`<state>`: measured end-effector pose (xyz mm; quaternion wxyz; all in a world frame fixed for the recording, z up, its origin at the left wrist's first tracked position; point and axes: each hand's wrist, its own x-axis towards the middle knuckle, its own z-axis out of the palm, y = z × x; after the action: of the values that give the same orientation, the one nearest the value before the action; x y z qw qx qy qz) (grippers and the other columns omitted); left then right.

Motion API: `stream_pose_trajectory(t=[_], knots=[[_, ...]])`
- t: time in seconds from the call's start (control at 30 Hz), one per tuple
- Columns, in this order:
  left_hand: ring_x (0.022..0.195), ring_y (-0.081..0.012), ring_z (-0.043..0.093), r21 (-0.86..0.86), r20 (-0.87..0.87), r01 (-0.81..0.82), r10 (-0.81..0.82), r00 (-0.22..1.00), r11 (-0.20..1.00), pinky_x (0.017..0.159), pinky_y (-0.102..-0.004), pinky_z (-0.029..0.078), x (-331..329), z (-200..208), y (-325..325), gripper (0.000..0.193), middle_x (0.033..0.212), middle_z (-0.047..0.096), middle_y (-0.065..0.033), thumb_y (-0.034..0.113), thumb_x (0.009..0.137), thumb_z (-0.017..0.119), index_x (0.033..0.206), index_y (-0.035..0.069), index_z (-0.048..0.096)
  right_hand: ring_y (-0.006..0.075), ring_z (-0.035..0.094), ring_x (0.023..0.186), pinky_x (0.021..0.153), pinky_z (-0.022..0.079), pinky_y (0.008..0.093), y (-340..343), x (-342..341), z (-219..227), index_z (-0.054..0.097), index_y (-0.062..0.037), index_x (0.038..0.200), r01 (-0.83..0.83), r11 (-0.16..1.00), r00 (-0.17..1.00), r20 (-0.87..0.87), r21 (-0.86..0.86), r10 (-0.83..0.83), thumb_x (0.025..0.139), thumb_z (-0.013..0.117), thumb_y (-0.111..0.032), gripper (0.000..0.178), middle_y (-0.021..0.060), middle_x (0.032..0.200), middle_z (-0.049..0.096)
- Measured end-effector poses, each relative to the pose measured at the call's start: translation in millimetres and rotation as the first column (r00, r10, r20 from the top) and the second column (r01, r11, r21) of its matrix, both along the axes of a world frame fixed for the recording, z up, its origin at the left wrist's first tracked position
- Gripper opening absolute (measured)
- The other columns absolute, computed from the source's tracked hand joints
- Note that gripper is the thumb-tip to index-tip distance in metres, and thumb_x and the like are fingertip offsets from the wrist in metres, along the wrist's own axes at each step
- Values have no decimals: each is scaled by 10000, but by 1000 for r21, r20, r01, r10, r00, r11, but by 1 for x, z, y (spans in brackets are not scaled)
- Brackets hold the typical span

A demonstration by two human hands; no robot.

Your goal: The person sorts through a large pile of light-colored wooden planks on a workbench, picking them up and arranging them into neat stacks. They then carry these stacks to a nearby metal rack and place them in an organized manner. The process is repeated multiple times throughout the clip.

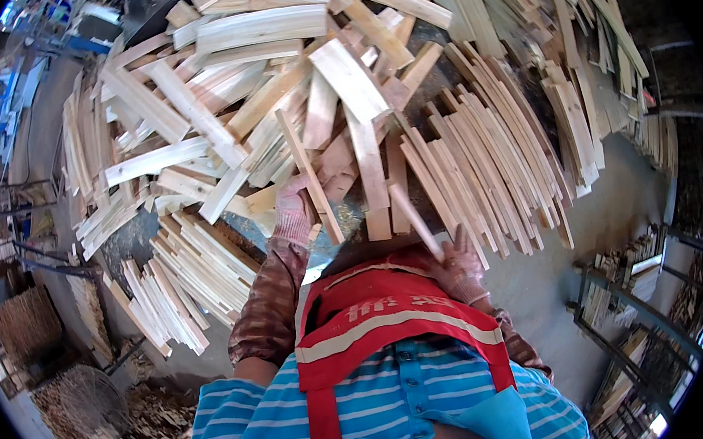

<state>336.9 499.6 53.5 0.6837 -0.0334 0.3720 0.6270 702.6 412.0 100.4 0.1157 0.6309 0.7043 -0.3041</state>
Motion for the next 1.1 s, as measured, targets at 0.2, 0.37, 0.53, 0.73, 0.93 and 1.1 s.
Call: stream_pose_trajectory(t=[0.2,0.37,0.53,0.73,0.93,1.1], knots=[[997,-338,666,166,337,-125,63,939,978,950,-509,541,10,79,-14,545,1281,610,-250,194,845,680,1325,-22,539,474,278,1453,1183,253,577,8,8,-62,669,-64,1070,29,937,995,79,349,-61,810,686,-349,387,278,1588,269],[801,-322,680,94,252,-214,185,950,972,687,-432,607,2,91,-24,498,1199,628,-251,328,937,582,1284,-28,550,457,348,1422,1170,277,585,18,11,-95,548,-34,1300,-129,788,992,80,602,101,863,599,-231,483,260,1581,301],[783,-278,690,85,-34,-167,171,985,982,723,-416,596,-25,100,-69,500,1011,686,-128,440,973,576,1271,38,573,443,245,1479,1217,190,555,54,-11,-87,370,-42,1507,-374,821,927,159,432,338,894,497,-150,635,251,1605,253],[758,-220,654,-142,-326,-514,450,831,846,746,-380,587,-92,81,-193,434,911,643,-69,332,894,722,1229,78,618,398,102,1531,1233,130,521,76,-33,-82,220,-81,1584,-435,869,881,311,236,357,915,446,-192,715,118,1667,155],[755,-209,601,-268,-963,-802,-132,233,534,703,-372,501,-211,49,-340,404,809,625,-80,279,799,769,1053,-10,646,368,322,1453,1198,275,447,88,-57,-80,422,-64,1489,-299,824,954,128,481,271,947,555,-238,584,178,1558,373],[798,-270,637,-414,-908,-779,-280,313,471,748,-406,499,-314,-12,-417,374,825,659,-135,324,802,774,939,8,628,395,534,1274,1069,455,452,40,-175,-37,587,-3,1323,-158,699,881,-221,698,419,866,607,18,458,219,1378,553]])
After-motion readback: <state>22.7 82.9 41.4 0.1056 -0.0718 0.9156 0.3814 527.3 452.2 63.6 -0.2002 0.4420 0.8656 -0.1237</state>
